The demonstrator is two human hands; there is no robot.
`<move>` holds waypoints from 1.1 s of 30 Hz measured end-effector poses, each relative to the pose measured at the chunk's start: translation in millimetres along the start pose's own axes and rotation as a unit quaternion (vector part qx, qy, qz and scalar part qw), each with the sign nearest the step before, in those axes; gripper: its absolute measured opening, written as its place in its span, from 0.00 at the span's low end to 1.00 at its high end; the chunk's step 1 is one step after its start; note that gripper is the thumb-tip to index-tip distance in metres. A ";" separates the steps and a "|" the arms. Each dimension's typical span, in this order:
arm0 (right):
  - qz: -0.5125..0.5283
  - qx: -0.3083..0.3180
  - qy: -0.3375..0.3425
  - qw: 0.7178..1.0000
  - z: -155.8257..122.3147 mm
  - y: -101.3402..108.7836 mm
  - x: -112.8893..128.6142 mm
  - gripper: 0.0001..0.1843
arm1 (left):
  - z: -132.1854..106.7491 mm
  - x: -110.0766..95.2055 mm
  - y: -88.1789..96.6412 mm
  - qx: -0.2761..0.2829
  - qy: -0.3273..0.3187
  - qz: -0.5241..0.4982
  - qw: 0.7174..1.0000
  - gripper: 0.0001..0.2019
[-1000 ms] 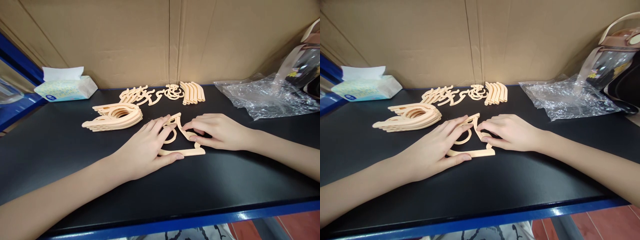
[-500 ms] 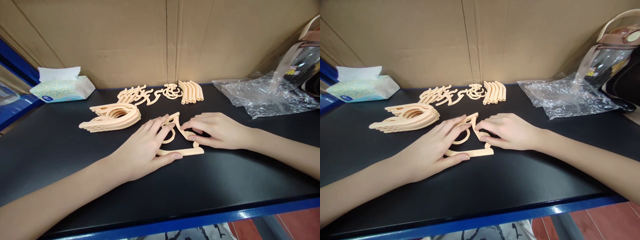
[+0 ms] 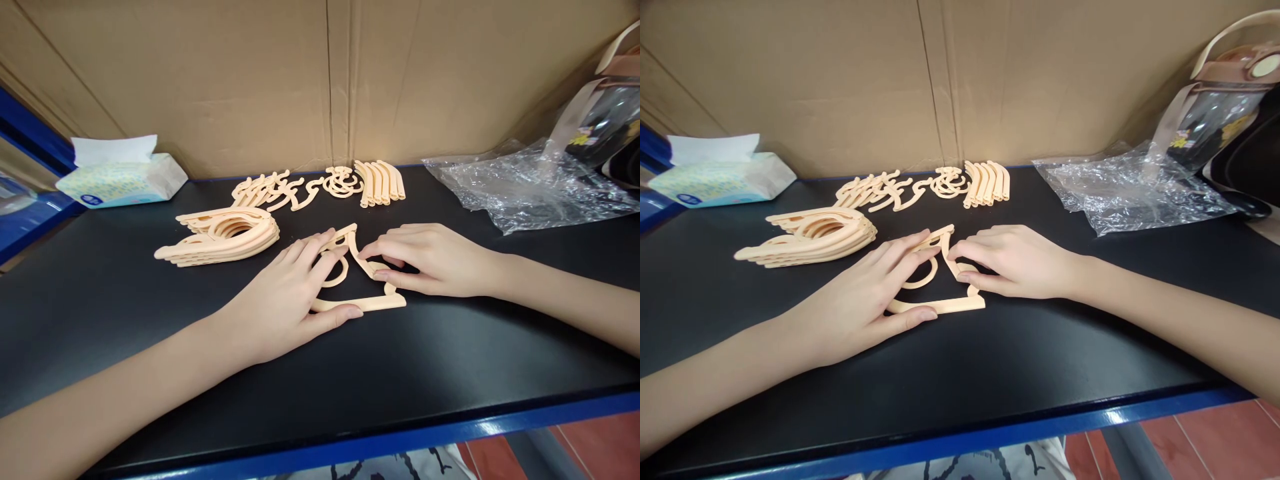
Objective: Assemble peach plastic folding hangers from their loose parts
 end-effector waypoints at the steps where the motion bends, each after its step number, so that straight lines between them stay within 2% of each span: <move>1: 0.001 0.001 -0.001 1.000 0.0 -0.1 -0.1 0.16 | 0.1 -0.2 0.2 -0.001 -0.001 0.002 1.000 0.38; 33: -0.003 -0.001 0.002 1.000 -0.4 0.1 0.2 0.16 | 0.0 0.7 -1.6 0.008 0.001 0.014 1.000 0.38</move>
Point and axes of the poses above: each hand's wrist, its own z-axis towards the middle knuckle, its own y-axis out of the back of the hand, x = y × z, the point moved 9 cm from there along z, towards the middle knuckle, and after that the axes turned 12 degrees about z, right-handed, at the moved point
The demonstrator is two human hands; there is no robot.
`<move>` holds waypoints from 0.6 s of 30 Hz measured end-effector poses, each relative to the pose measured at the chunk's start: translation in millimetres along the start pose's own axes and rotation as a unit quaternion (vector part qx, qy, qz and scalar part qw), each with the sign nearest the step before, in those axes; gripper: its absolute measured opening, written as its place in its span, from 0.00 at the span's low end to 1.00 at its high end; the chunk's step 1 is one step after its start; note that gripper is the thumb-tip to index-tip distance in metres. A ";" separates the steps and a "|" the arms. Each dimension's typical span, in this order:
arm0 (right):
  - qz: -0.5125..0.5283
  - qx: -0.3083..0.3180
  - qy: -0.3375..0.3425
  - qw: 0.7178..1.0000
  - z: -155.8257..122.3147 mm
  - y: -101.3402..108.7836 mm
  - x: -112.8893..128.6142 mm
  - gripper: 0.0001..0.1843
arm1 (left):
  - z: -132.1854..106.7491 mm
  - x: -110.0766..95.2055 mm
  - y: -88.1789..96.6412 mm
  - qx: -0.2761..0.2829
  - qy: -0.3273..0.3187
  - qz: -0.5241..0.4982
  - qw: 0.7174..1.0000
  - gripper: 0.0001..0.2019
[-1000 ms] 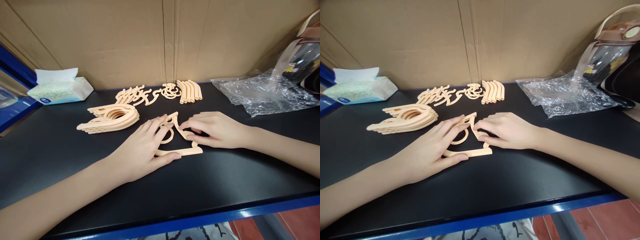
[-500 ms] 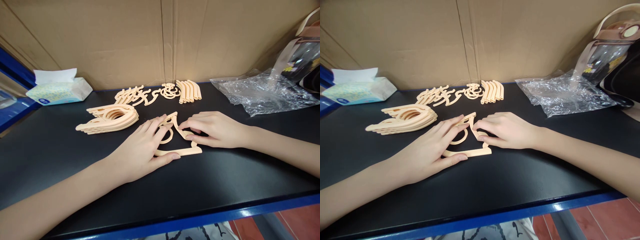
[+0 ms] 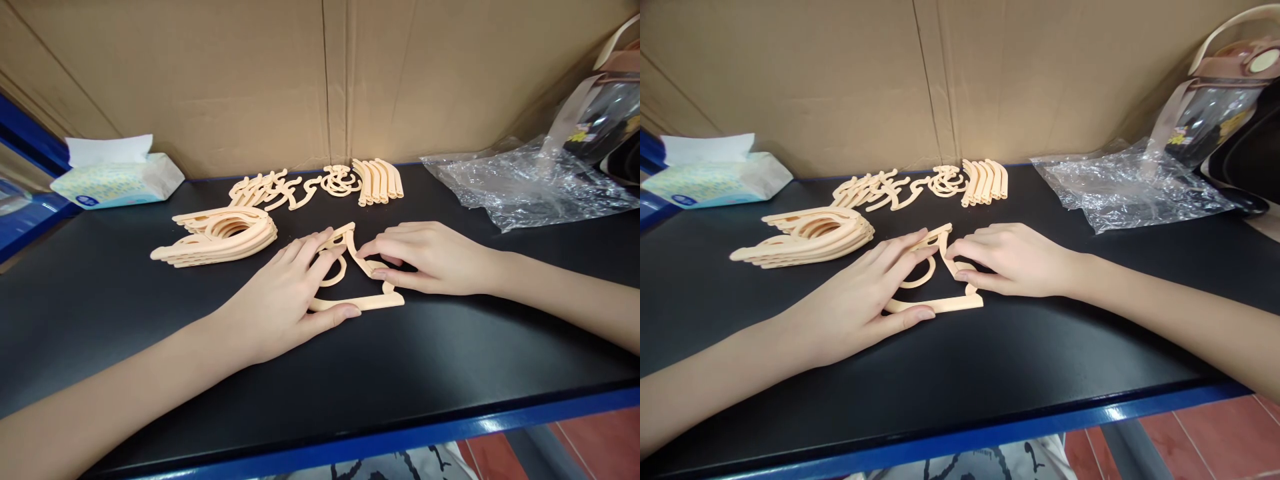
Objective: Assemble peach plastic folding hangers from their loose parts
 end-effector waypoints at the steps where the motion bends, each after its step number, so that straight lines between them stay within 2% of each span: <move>1: -0.001 -0.001 0.001 1.000 0.0 0.1 0.1 0.16 | 0.0 -0.1 0.1 -0.001 -0.001 0.000 1.000 0.38; 18: 0.002 0.000 0.000 1.000 -0.6 -0.4 -0.9 0.16 | 0.0 -2.1 2.2 -0.018 -0.010 -0.004 1.000 0.38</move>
Point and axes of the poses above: each hand's wrist, its own z-axis towards the middle knuckle, its own y-axis out of the back of the hand, x = y × z, the point moved 9 cm from there along z, towards the middle knuckle, and after that the axes turned 12 degrees about z, right-handed, at the moved point
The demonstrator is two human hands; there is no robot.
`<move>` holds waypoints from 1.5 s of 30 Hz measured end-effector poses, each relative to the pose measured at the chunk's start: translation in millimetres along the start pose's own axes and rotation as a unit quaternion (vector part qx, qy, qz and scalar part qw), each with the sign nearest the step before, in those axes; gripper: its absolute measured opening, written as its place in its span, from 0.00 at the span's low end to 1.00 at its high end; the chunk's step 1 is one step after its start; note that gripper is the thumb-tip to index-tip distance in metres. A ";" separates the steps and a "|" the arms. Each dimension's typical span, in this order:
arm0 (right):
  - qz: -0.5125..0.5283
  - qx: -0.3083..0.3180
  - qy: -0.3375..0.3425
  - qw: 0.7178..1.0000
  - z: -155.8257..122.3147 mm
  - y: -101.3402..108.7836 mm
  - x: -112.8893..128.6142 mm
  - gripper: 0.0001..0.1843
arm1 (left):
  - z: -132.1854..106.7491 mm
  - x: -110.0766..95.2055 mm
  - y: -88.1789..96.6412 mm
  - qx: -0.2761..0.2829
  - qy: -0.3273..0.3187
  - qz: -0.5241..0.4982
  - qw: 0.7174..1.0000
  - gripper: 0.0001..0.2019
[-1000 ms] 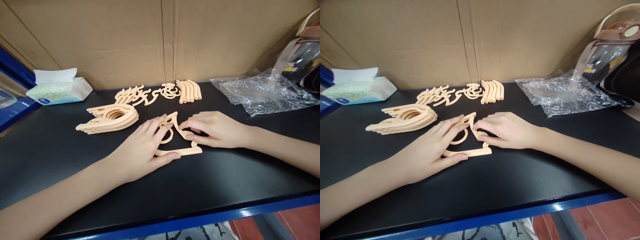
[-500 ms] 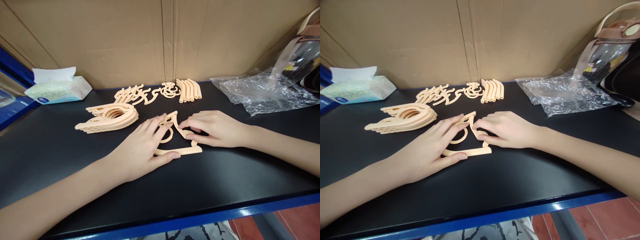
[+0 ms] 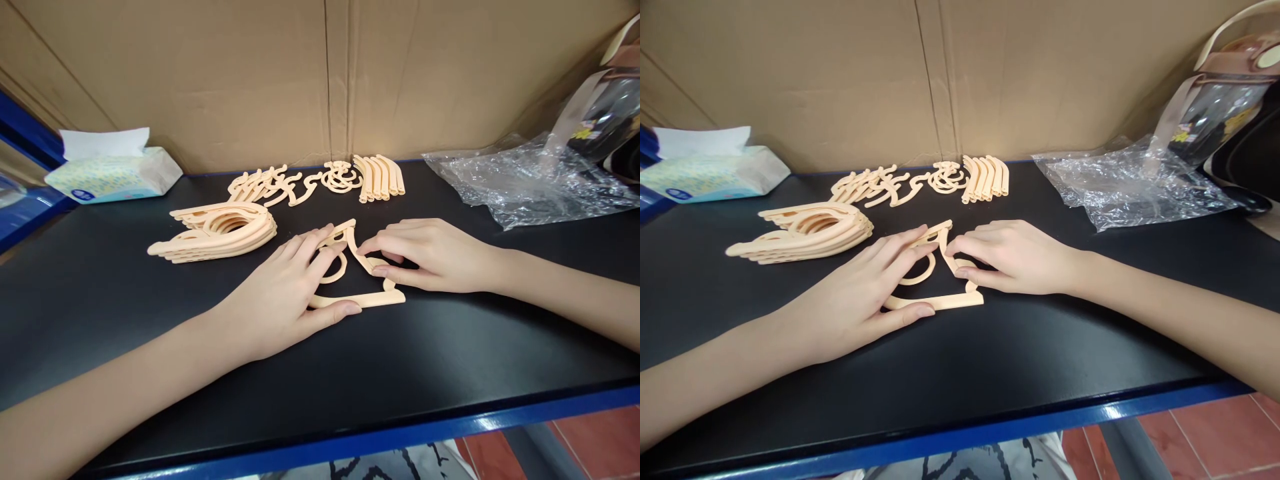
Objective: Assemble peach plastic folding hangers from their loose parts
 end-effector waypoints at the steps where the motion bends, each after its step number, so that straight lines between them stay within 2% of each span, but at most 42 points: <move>1: 0.001 0.000 0.000 1.000 0.0 0.0 0.1 0.16 | -0.3 -0.1 -0.1 -0.001 0.000 0.001 1.000 0.38; 45: 0.001 0.006 -0.003 1.000 0.4 -0.1 0.4 0.16 | 0.3 0.1 0.8 -0.007 0.000 -0.011 1.000 0.35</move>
Point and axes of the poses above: each hand's wrist, its own z-axis towards the middle knuckle, its own y-axis out of the back of the hand, x = y × z, the point moved 9 cm from there along z, towards the middle knuckle, and after that the axes turned 12 degrees about z, right-handed, at the moved point
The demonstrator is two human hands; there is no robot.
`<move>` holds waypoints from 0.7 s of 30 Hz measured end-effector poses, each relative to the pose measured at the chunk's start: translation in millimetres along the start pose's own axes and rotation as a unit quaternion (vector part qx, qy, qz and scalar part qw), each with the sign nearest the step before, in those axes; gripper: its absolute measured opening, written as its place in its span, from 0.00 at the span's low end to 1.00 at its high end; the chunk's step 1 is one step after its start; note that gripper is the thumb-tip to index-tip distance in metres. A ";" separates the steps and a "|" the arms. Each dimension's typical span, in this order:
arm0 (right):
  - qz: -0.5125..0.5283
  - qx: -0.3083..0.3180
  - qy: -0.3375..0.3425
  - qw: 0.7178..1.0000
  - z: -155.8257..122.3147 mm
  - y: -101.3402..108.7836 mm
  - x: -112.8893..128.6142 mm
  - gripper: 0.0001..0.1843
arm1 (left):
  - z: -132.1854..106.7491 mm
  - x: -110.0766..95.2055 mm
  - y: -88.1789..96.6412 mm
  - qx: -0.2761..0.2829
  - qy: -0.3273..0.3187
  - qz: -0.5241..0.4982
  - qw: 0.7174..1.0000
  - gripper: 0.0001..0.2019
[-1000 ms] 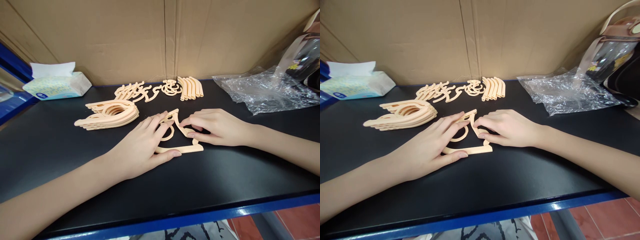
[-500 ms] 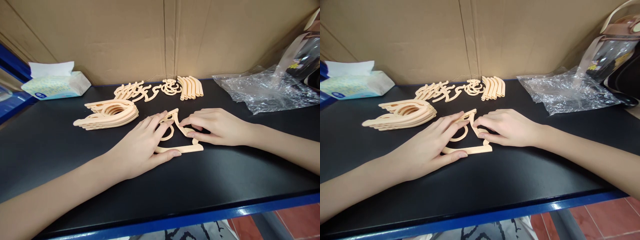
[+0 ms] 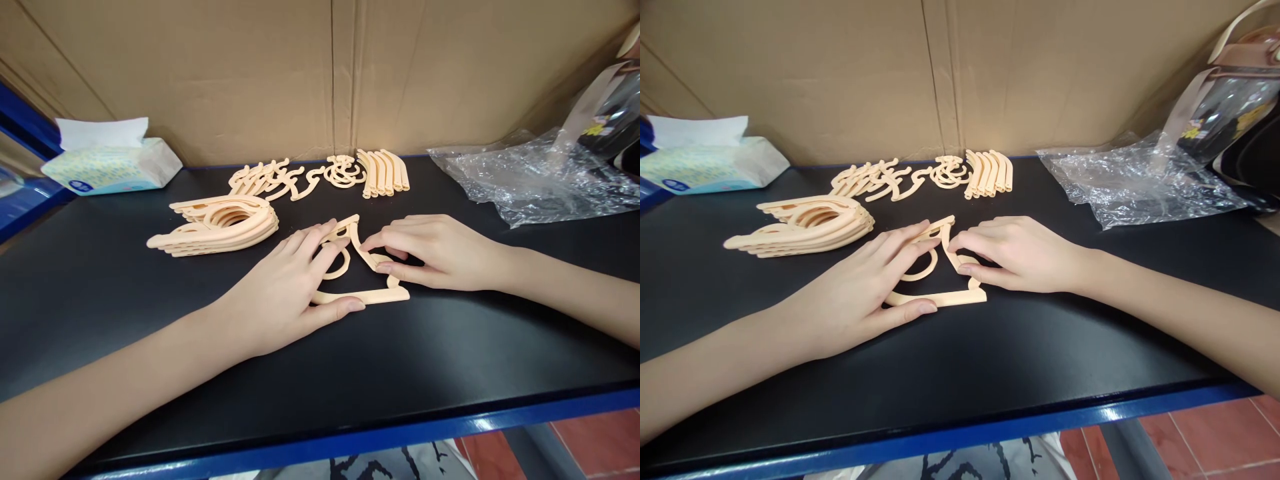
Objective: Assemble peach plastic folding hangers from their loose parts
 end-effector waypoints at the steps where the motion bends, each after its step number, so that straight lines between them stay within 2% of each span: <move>1: -0.001 0.000 0.000 1.000 -0.2 0.0 -0.2 0.16 | -0.1 0.0 0.2 -0.002 0.000 0.000 1.000 0.36; 21: 0.001 -0.002 0.000 1.000 0.7 0.6 1.1 0.15 | -0.3 -0.3 -0.9 0.007 -0.001 0.016 1.000 0.36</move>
Point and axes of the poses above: each hand's wrist, its own z-axis towards the middle knuckle, its own y-axis out of the back of the hand, x = y × z, the point moved 9 cm from there along z, towards the middle knuckle, and after that the axes turned 12 degrees about z, right-handed, at the moved point
